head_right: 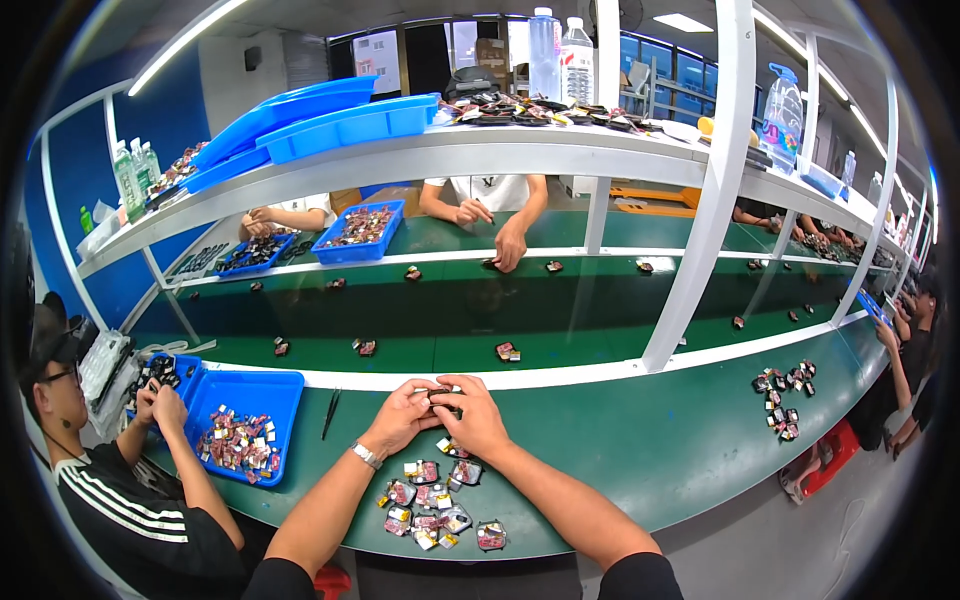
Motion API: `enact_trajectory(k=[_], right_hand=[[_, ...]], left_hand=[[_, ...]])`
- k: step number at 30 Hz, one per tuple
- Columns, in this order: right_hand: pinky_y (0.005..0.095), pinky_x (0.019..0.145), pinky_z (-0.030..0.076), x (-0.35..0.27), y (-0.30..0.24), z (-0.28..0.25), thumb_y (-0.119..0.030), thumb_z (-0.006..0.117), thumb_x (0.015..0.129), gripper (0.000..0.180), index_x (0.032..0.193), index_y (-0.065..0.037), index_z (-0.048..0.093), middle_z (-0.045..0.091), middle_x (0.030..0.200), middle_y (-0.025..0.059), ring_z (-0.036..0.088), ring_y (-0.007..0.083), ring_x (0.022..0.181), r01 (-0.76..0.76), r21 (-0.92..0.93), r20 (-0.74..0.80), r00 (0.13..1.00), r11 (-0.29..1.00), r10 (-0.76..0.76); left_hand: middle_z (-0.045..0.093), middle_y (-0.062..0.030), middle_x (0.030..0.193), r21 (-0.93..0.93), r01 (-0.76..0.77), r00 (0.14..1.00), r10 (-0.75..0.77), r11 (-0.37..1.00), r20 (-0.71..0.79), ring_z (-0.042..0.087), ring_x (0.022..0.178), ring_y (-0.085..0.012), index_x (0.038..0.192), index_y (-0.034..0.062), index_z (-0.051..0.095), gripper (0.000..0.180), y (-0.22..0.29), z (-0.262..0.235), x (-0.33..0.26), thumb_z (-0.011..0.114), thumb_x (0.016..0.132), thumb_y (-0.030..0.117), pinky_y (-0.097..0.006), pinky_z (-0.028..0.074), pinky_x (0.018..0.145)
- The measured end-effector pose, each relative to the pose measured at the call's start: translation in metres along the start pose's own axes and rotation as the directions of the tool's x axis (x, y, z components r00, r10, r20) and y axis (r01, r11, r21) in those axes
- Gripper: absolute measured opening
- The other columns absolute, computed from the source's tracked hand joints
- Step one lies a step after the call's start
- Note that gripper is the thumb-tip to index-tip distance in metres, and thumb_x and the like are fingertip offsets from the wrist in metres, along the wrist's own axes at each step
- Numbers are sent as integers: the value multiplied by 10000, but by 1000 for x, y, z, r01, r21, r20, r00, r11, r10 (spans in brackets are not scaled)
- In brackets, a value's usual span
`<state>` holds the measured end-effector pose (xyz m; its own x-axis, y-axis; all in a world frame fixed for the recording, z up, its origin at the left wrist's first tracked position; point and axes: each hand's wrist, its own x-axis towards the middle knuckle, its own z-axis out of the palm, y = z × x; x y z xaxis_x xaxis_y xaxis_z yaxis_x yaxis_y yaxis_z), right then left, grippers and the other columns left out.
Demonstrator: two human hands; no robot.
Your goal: Sorting and arranging small badges or pins on a workbench.
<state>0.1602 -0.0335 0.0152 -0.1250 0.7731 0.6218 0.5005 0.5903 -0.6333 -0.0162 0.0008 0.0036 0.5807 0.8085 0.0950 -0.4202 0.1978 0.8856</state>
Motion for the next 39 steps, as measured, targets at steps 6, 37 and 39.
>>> enact_trajectory(k=[6, 37, 39], right_hand=[[378, 966, 456, -2, 5, 0, -79, 703, 767, 180, 943, -99, 739, 624, 1196, 78, 544, 280, 1137, 9, -19, -19, 1000, 1000, -10], [356, 750, 523, 2, -11, -3, -62, 687, 767, 145, 907, -44, 652, 599, 960, 77, 591, 266, 913, 181, -197, -107, 973, 963, -205], [362, 754, 524, 2, -9, -3, -76, 682, 778, 166, 937, -48, 647, 590, 961, 81, 588, 267, 912, 190, -246, -84, 973, 951, -216]], left_hand=[[576, -115, 1218, -4, -4, 1000, 3, 1000, -10, 588, 1110, -191, 1217, 45, 471, 240, 1, 6, 1, 502, 983, 89, -368, 506, 978], [625, -109, 1130, 7, -17, 998, 18, 1000, -63, 612, 1070, -189, 1221, 32, 455, 240, 0, 7, 1, 487, 988, 84, -373, 522, 962], [625, -106, 1127, 2, -16, 998, 16, 1000, -61, 614, 1065, -185, 1219, 32, 457, 240, 0, 7, 2, 490, 987, 83, -368, 523, 960]])
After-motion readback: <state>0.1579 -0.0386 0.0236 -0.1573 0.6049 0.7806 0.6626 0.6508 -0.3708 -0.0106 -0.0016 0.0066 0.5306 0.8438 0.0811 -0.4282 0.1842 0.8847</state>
